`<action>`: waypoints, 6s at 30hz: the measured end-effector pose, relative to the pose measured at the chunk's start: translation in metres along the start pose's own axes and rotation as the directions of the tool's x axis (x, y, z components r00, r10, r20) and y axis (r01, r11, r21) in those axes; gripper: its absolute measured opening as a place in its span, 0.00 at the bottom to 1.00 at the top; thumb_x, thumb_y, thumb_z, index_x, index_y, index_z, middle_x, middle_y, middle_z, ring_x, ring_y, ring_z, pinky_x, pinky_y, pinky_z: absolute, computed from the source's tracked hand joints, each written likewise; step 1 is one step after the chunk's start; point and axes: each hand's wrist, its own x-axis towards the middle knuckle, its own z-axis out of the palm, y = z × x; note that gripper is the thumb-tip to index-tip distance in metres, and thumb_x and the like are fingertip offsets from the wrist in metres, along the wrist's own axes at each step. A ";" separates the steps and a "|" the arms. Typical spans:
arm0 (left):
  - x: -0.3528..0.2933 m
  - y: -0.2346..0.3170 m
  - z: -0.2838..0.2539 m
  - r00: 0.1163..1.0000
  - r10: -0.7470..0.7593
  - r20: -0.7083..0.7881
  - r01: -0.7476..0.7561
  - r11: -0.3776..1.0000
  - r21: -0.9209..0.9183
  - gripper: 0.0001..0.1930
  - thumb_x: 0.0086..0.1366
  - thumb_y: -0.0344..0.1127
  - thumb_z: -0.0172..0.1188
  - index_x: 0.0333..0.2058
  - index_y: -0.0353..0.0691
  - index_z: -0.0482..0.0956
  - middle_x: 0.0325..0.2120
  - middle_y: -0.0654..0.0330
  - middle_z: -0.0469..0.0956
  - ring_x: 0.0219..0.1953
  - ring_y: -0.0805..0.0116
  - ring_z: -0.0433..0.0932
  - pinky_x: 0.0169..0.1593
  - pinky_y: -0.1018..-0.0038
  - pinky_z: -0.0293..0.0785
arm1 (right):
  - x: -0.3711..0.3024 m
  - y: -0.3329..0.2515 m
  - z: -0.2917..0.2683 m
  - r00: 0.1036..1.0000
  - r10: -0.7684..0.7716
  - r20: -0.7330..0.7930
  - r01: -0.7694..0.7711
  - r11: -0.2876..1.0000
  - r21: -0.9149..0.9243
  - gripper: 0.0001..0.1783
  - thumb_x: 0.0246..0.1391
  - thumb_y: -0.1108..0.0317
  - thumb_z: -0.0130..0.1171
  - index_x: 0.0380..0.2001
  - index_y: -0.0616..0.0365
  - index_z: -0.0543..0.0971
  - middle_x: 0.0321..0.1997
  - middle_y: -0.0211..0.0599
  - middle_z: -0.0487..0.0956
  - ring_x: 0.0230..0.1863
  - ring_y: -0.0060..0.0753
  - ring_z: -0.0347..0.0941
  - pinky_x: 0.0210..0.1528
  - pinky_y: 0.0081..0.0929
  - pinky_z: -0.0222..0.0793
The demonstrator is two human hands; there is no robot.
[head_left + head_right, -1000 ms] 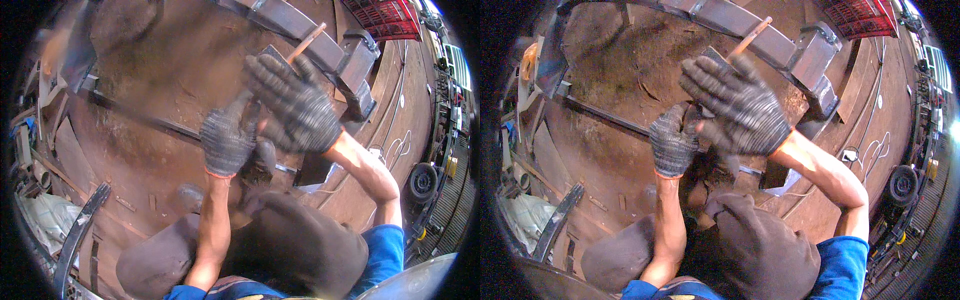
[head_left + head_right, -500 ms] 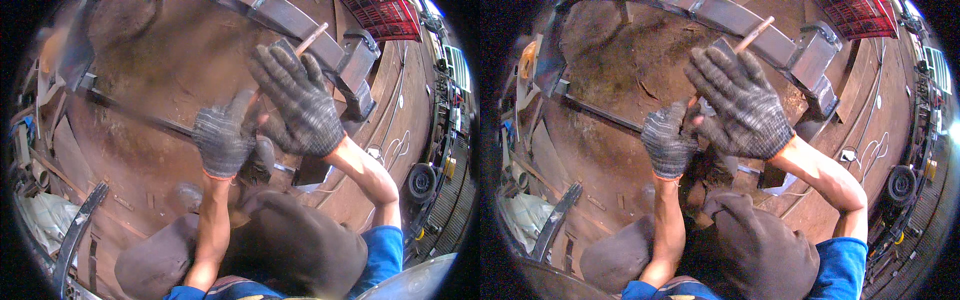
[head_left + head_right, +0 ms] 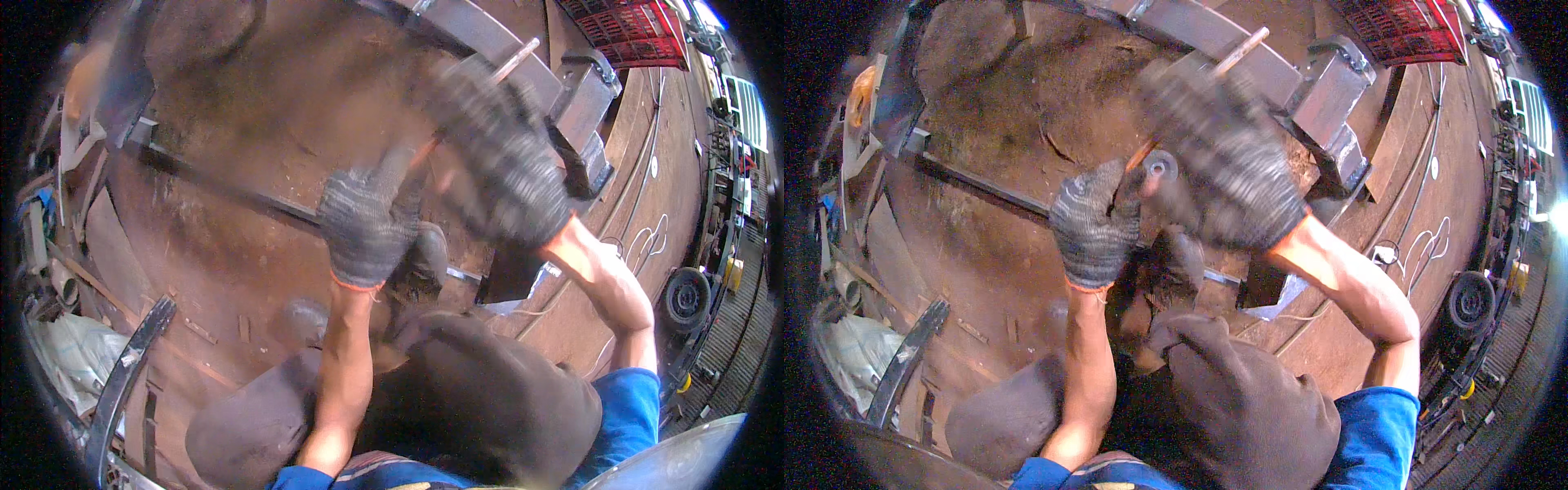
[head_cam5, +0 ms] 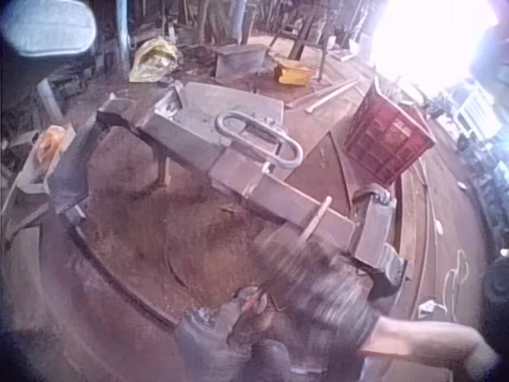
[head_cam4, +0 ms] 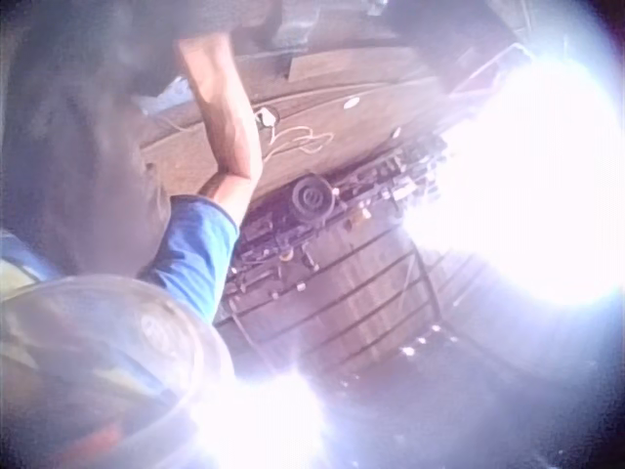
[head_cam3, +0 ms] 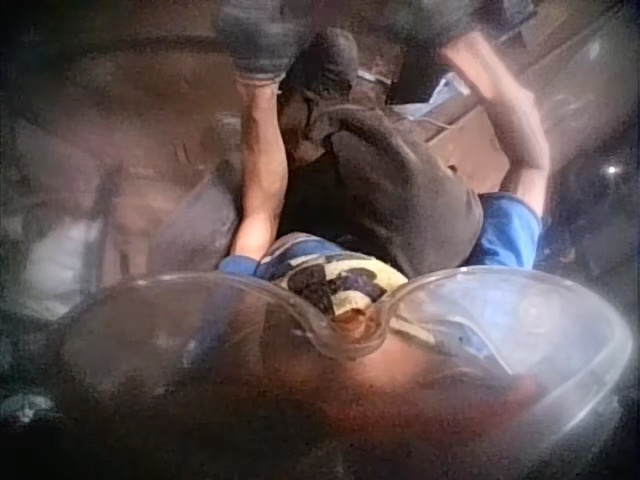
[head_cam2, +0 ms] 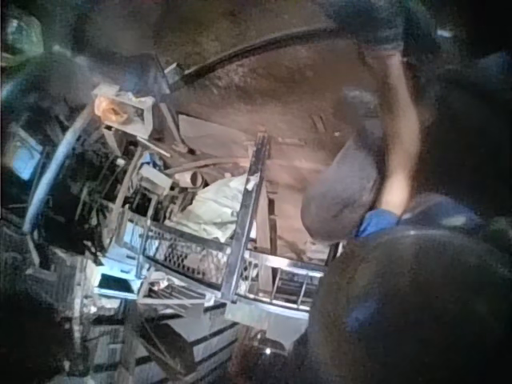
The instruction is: The person kneels on the workshop floor and uses a hammer to strike a metal rod held against a grinding wheel, then flips the rod to work the other side. The person repeats this process on a second metal rod, striking each end against the wheel to sharpen or shape it.
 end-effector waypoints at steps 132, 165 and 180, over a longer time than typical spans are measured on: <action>0.002 0.007 0.005 0.957 -0.274 0.100 0.291 0.918 -0.271 0.11 0.59 0.37 0.64 0.35 0.36 0.80 0.21 0.43 0.75 0.25 0.42 0.76 0.28 0.56 0.68 | 0.014 -0.016 0.013 0.972 0.201 -0.122 -0.212 0.974 -0.083 0.30 0.62 0.49 0.46 0.59 0.57 0.70 0.66 0.50 0.67 0.69 0.57 0.58 0.69 0.58 0.42; -0.029 0.018 0.031 0.917 -0.320 0.237 0.398 0.758 -0.517 0.15 0.70 0.42 0.56 0.40 0.33 0.79 0.25 0.57 0.78 0.28 0.67 0.71 0.35 0.69 0.69 | 0.025 -0.007 0.022 0.918 0.387 -0.083 -0.392 0.861 -0.325 0.37 0.62 0.46 0.41 0.65 0.63 0.65 0.71 0.57 0.58 0.76 0.56 0.45 0.71 0.61 0.39; -0.055 0.081 0.083 0.783 -0.404 0.473 0.616 0.607 -0.502 0.25 0.67 0.38 0.52 0.60 0.34 0.66 0.59 0.48 0.69 0.61 0.52 0.67 0.65 0.60 0.60 | 0.020 0.036 0.006 0.958 0.255 -0.131 -0.285 0.798 -0.532 0.30 0.61 0.54 0.44 0.57 0.66 0.70 0.65 0.59 0.66 0.69 0.60 0.57 0.69 0.58 0.46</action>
